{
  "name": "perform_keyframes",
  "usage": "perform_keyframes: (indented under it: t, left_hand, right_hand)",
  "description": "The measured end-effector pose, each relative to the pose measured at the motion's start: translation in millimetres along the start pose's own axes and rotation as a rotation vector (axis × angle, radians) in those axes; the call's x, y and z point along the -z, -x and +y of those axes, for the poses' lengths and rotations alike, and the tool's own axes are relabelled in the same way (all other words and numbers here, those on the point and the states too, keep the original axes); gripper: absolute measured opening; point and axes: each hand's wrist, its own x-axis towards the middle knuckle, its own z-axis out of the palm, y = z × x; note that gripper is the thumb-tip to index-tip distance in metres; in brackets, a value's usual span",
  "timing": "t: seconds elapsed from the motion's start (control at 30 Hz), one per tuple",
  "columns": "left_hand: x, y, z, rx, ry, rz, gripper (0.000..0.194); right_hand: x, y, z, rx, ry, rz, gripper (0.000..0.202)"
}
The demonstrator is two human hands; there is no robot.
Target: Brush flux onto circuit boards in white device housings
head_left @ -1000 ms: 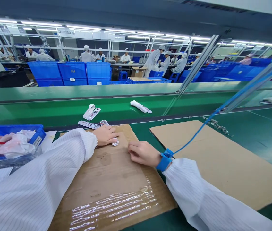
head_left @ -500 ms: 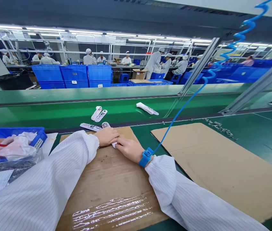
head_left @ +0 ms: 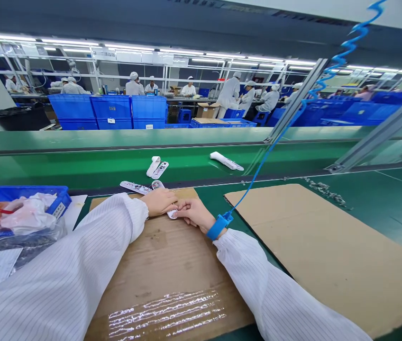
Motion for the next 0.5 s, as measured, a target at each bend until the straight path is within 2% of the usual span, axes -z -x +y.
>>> perform_keyframes:
  t: [0.13,0.33,0.5]
  left_hand:
    - [-1.0,-0.4,0.1,-0.016,-0.004,-0.003,0.035]
    - [0.1,0.2,0.7,-0.030,-0.011,-0.018,0.037]
    - [1.6,0.6,1.7,-0.027,-0.018,-0.034,0.038]
  right_hand:
    - [2.8,0.2,-6.9,-0.144,-0.127,-0.122,0.007]
    - [2.3,-5.9,-20.6,-0.305,-0.207,-0.168,0.019]
    - [2.5,-8.7,-25.6,-0.344,-0.217,-0.198,0.024]
